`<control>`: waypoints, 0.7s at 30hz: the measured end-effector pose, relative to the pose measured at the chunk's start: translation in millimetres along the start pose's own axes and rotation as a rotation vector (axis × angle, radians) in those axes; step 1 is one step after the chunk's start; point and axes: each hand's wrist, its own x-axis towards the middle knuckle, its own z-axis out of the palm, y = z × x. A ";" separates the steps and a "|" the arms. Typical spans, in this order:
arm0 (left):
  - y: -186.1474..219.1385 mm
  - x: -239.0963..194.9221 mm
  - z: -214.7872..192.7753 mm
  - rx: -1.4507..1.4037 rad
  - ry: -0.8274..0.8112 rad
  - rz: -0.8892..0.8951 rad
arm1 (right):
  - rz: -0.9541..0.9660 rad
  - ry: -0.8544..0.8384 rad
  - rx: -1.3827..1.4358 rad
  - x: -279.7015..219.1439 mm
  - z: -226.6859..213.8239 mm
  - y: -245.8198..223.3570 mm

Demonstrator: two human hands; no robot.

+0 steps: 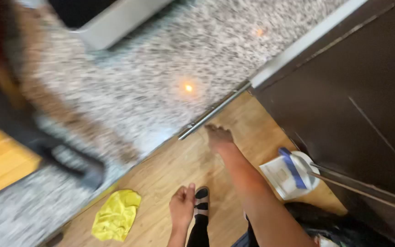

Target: The person cleans a kitchen counter and induction cooktop using a cloth. They wipe the cooktop surface and surrounding countertop, then wash a glass and a small white plastic item in the sink. The person also handles a bowl and a knife during the cleaning process.

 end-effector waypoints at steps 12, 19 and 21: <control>-49.3 6.2 70.8 0.041 0.109 0.074 | -0.101 0.040 -0.023 6.4 -34.5 7.1; 26.1 11.4 69.1 0.367 0.470 0.706 | -0.115 0.163 -0.016 -6.8 -0.9 19.6; 42.7 12.1 62.8 0.564 0.570 0.837 | -0.100 0.152 0.029 -22.5 3.9 24.4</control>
